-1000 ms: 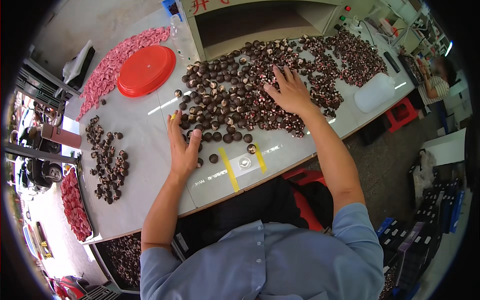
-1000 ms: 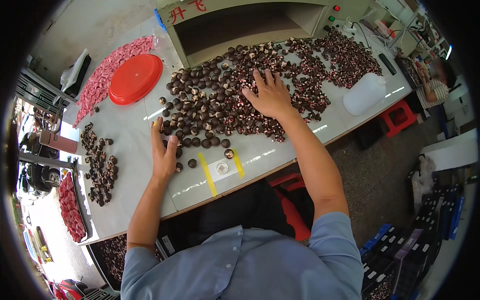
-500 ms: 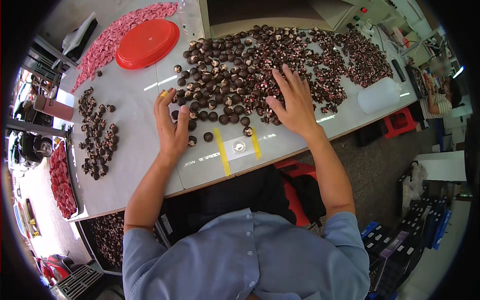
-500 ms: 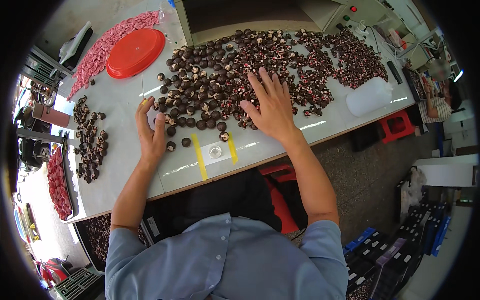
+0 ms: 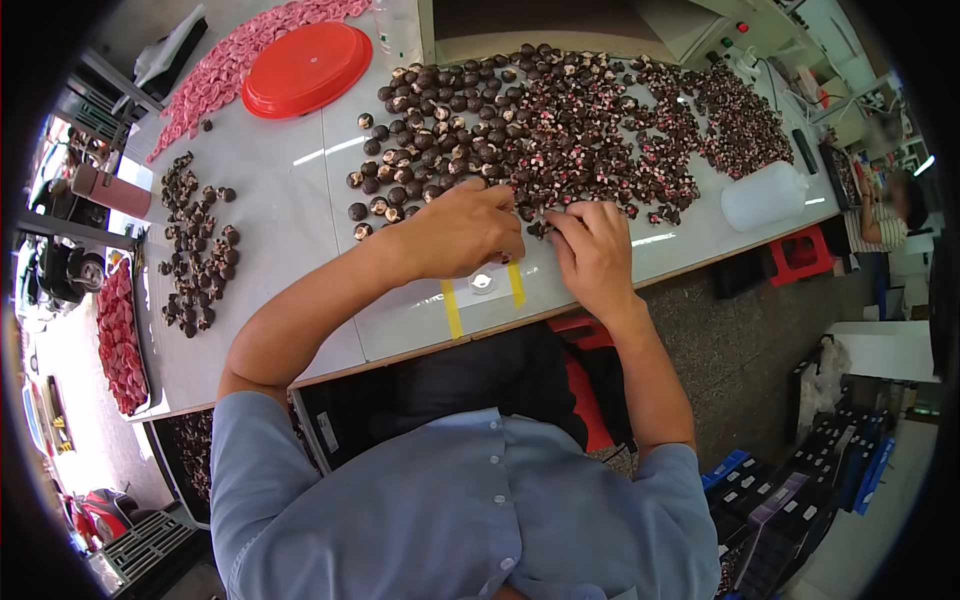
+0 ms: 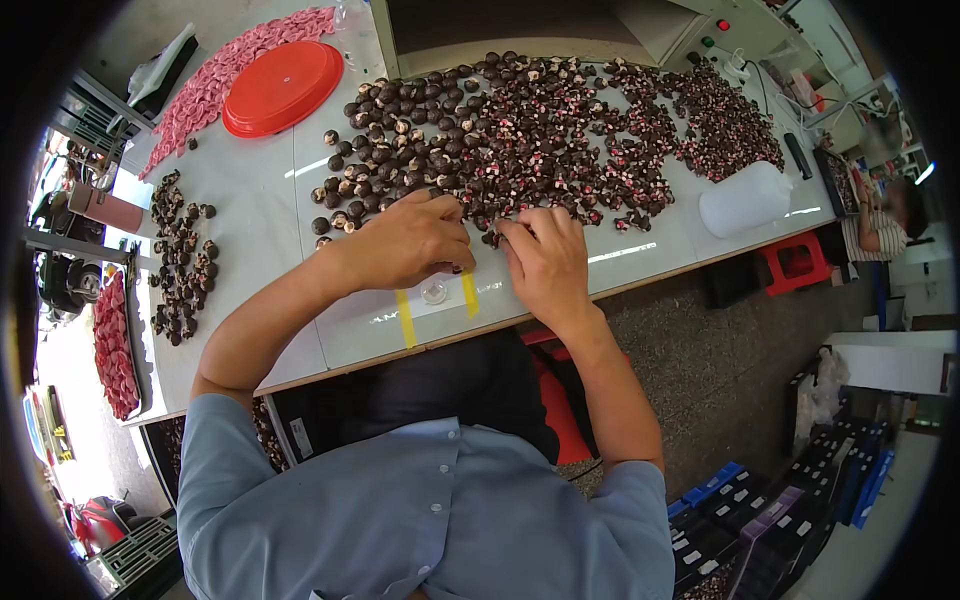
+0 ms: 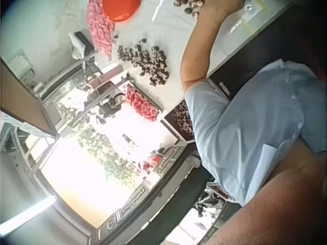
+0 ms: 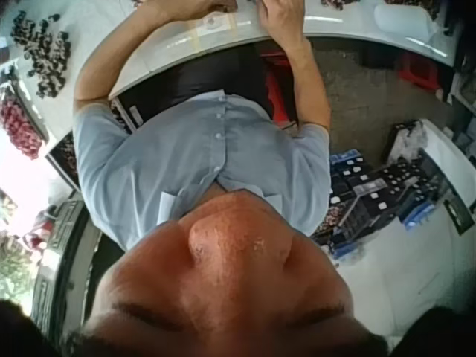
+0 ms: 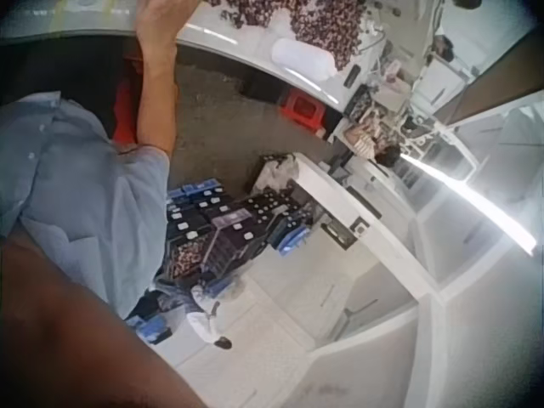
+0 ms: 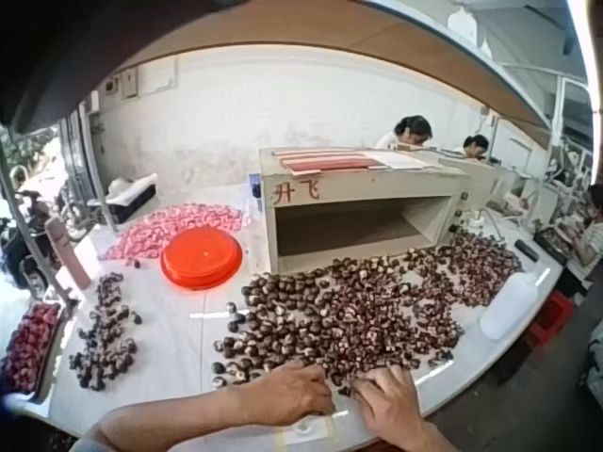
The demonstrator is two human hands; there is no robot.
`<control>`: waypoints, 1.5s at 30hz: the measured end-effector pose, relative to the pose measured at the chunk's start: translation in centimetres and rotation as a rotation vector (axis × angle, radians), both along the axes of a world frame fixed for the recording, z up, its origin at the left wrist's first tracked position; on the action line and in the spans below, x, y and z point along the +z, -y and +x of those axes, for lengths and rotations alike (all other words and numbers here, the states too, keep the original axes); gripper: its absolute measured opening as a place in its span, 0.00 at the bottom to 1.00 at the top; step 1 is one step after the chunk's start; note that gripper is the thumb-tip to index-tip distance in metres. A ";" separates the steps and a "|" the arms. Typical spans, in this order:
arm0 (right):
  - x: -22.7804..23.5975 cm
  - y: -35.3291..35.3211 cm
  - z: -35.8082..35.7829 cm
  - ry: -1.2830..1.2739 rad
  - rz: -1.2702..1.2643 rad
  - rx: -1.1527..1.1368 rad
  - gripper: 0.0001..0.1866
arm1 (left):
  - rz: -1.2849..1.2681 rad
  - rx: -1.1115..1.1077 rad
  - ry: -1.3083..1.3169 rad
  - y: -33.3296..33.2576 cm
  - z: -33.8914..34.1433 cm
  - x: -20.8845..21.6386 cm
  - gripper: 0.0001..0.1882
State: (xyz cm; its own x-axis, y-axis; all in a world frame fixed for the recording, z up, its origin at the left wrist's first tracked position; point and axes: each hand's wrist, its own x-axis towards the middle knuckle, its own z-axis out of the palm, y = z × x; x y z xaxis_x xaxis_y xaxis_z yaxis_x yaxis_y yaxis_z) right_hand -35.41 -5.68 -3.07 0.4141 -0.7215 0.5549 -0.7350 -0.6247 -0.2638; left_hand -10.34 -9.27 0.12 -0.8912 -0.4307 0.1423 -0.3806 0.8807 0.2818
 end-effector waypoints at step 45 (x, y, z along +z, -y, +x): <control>-2.4 -2.7 1.2 0.507 0.547 0.079 0.15 | 0.653 0.560 -0.581 -8.2 7.8 -3.7 0.16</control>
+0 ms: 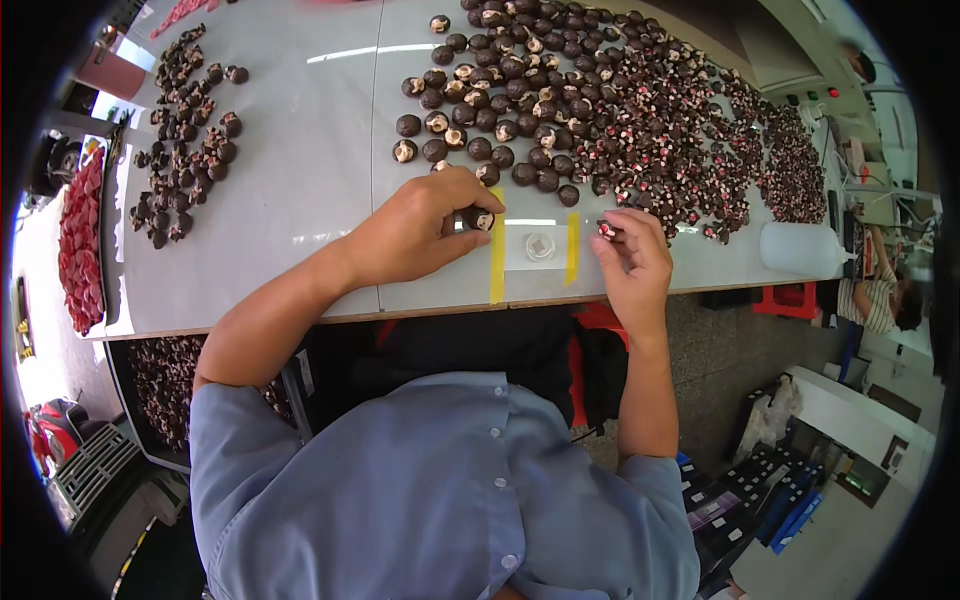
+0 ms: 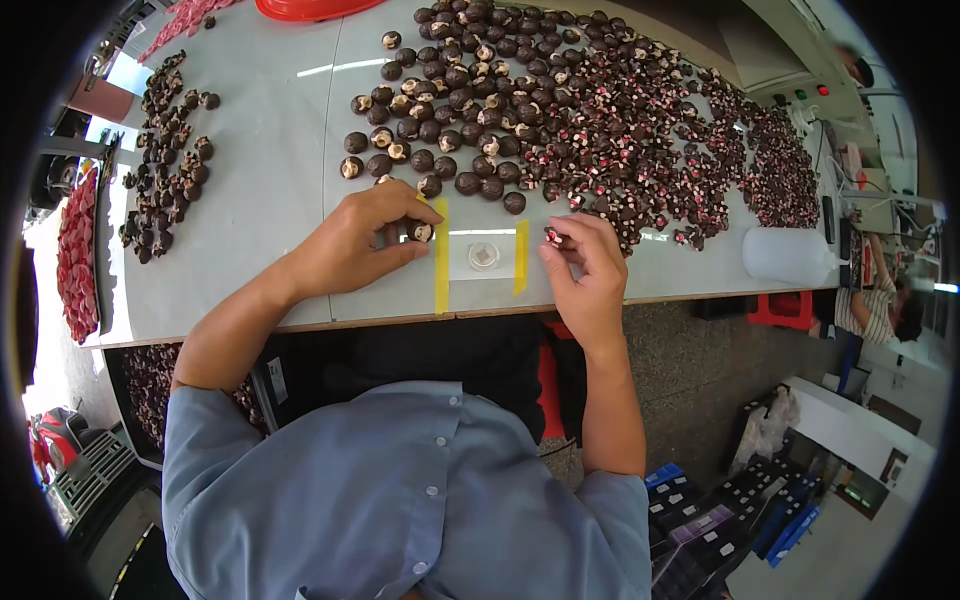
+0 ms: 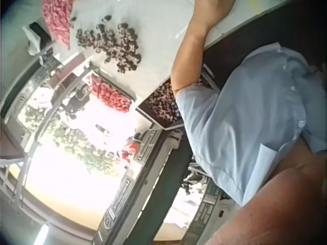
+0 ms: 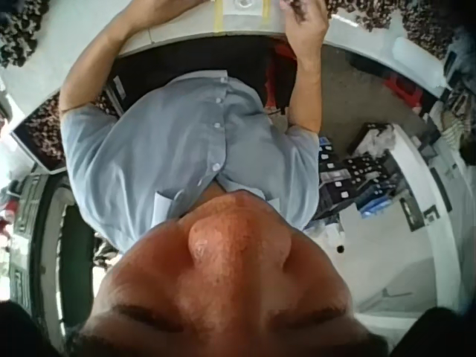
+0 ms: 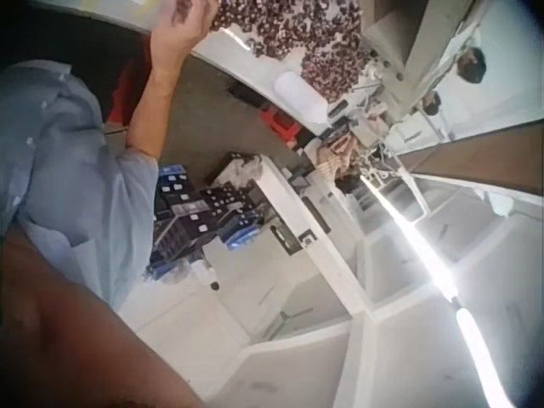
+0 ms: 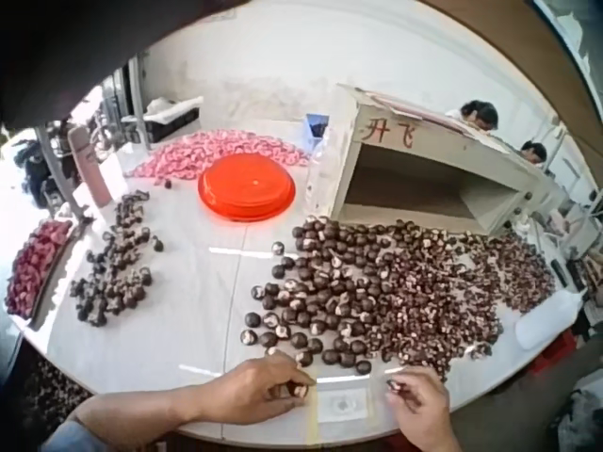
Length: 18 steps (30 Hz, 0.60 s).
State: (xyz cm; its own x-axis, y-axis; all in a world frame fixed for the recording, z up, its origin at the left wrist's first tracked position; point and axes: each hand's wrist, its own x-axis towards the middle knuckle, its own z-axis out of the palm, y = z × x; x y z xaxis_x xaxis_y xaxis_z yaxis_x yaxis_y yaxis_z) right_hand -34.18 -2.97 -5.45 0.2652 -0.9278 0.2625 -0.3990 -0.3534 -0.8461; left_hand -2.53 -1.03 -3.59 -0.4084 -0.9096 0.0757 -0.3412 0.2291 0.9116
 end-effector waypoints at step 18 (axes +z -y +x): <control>4.3 -1.2 1.1 -0.291 -0.087 0.243 0.17 | 0.104 -0.012 -0.123 -1.2 -0.1 -0.1 0.17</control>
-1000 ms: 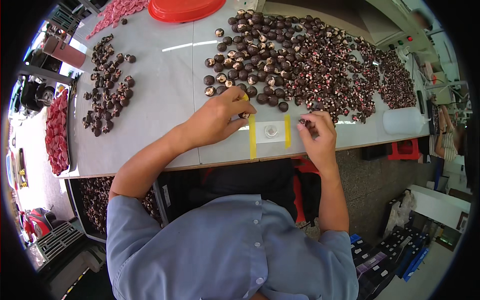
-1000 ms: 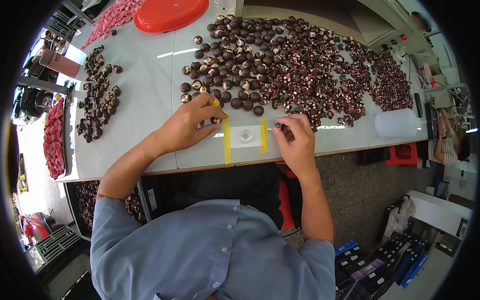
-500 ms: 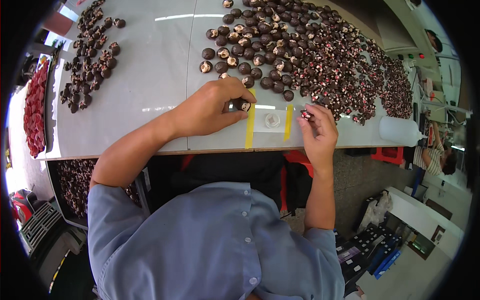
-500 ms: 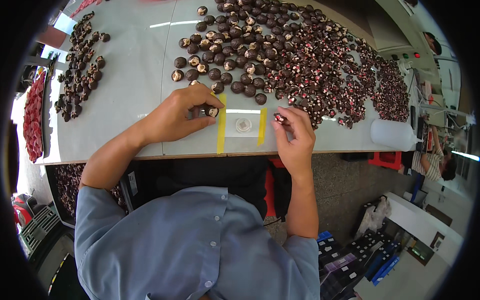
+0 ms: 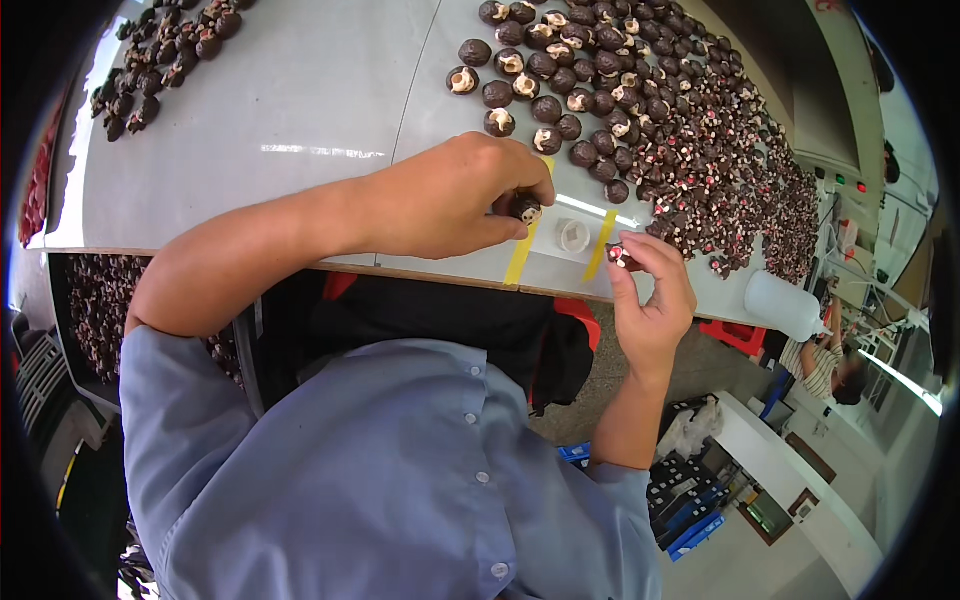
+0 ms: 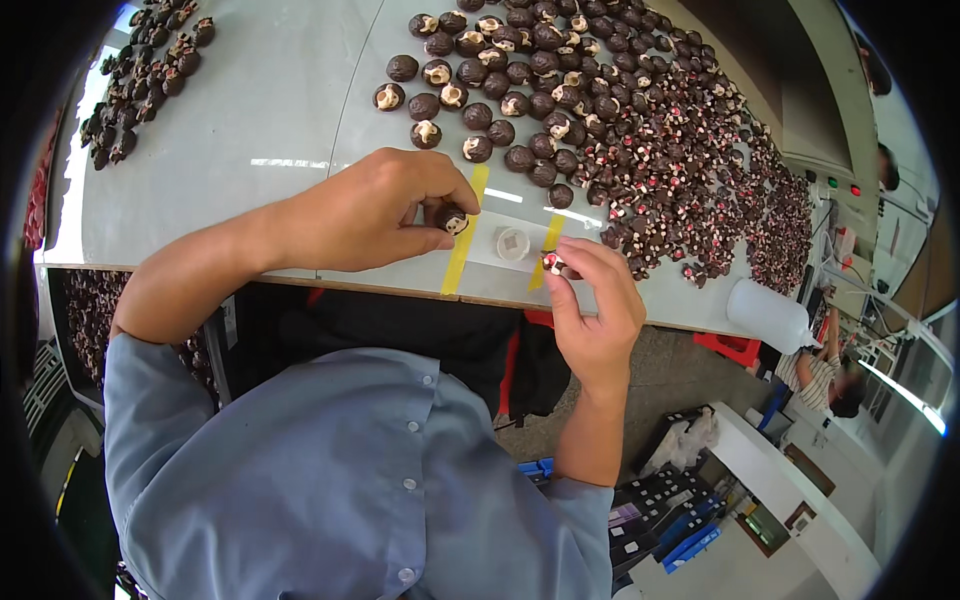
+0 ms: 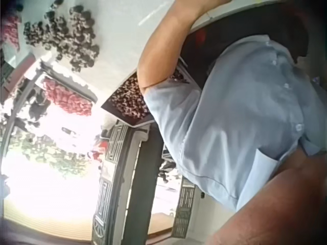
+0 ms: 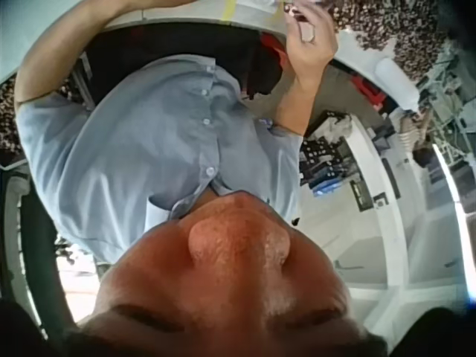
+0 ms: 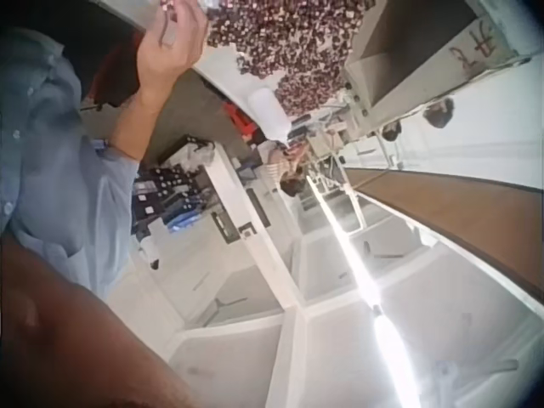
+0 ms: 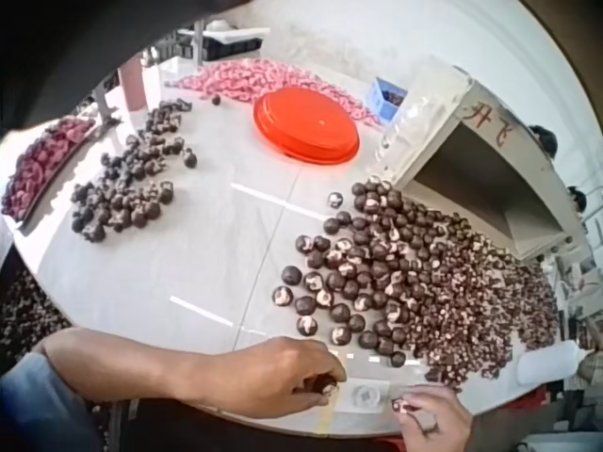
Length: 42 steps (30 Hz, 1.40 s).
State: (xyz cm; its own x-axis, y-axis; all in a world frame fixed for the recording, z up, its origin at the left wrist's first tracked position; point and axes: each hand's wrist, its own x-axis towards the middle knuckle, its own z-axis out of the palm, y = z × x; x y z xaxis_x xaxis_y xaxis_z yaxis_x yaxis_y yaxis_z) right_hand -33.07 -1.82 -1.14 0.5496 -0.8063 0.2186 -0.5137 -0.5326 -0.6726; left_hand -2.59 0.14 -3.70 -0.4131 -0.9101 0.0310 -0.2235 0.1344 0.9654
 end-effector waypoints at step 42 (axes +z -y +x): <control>1.2 -1.2 4.6 0.132 -0.109 0.001 0.18 | 0.353 -0.043 -0.175 0.2 -0.3 -0.1 0.21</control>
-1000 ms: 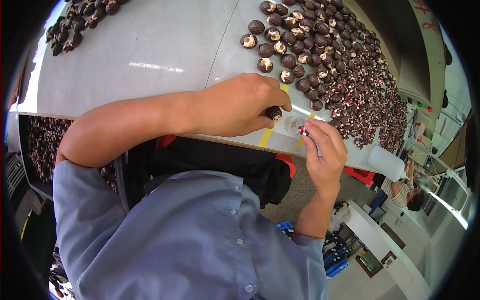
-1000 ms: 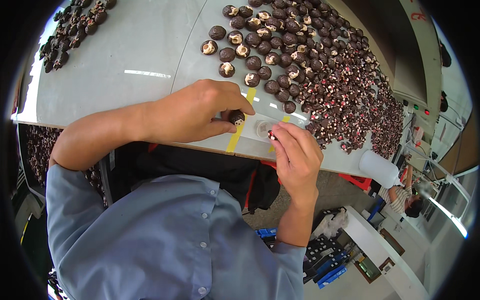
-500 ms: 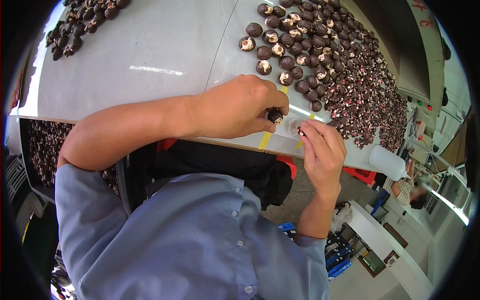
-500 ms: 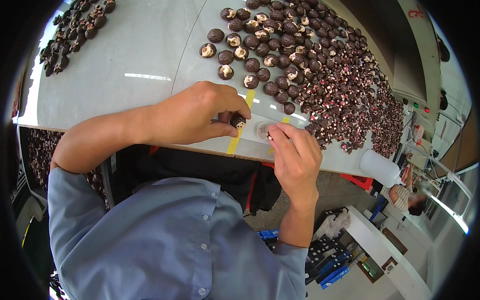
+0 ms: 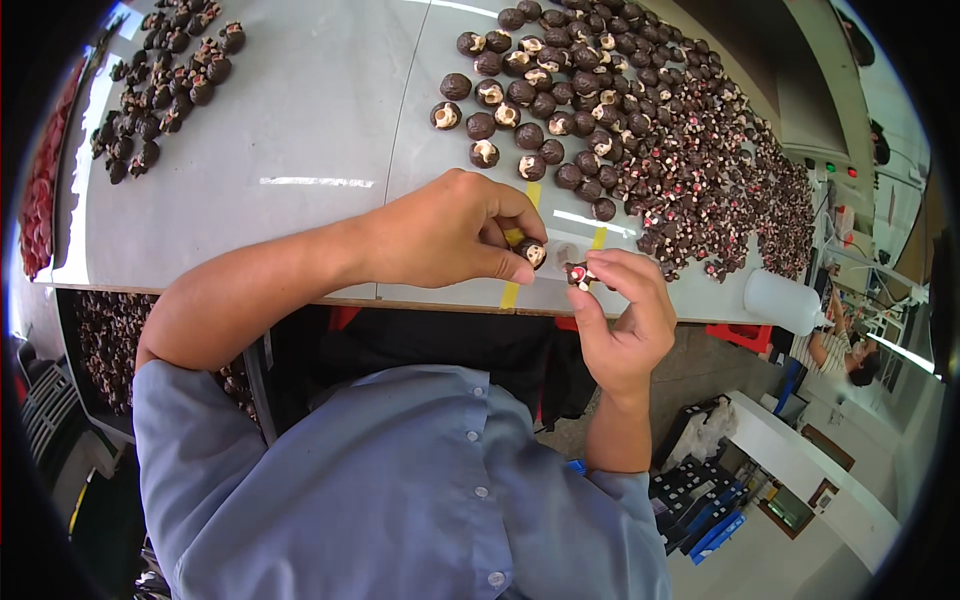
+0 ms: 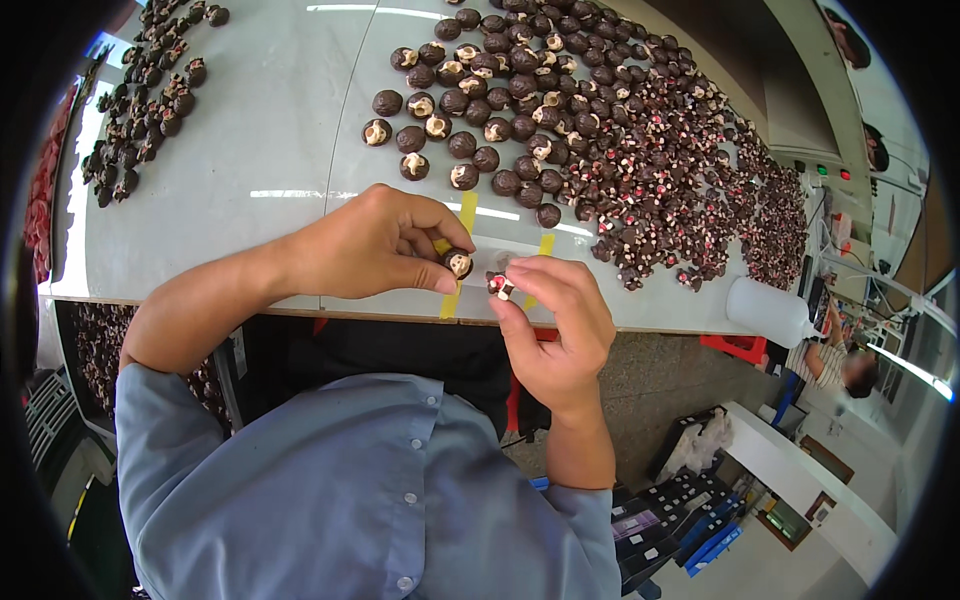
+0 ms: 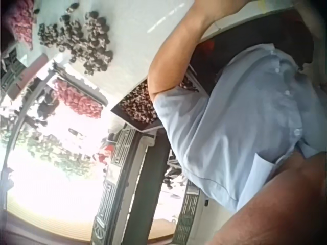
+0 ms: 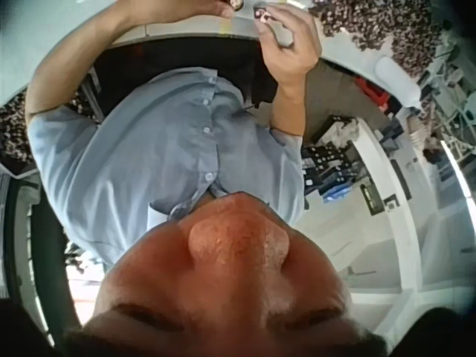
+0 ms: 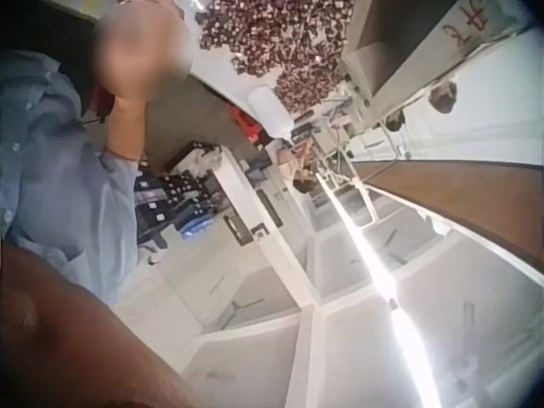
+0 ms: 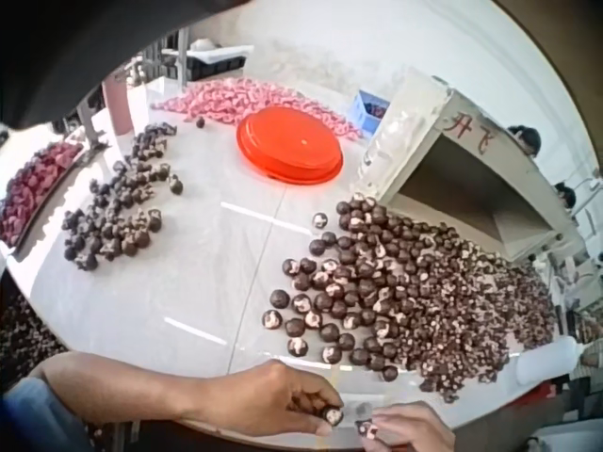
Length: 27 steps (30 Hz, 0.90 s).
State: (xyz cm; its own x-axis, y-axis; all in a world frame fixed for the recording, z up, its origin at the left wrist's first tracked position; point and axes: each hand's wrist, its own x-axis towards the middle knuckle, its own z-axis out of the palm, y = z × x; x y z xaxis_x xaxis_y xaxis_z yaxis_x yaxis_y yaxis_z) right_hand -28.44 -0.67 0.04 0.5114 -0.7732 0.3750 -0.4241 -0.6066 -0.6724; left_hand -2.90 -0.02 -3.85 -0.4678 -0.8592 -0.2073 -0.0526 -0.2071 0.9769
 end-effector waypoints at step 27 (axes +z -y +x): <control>-1.1 -0.4 0.7 0.054 0.229 0.047 0.16 | -0.151 -0.030 0.044 -0.6 -0.4 1.8 0.23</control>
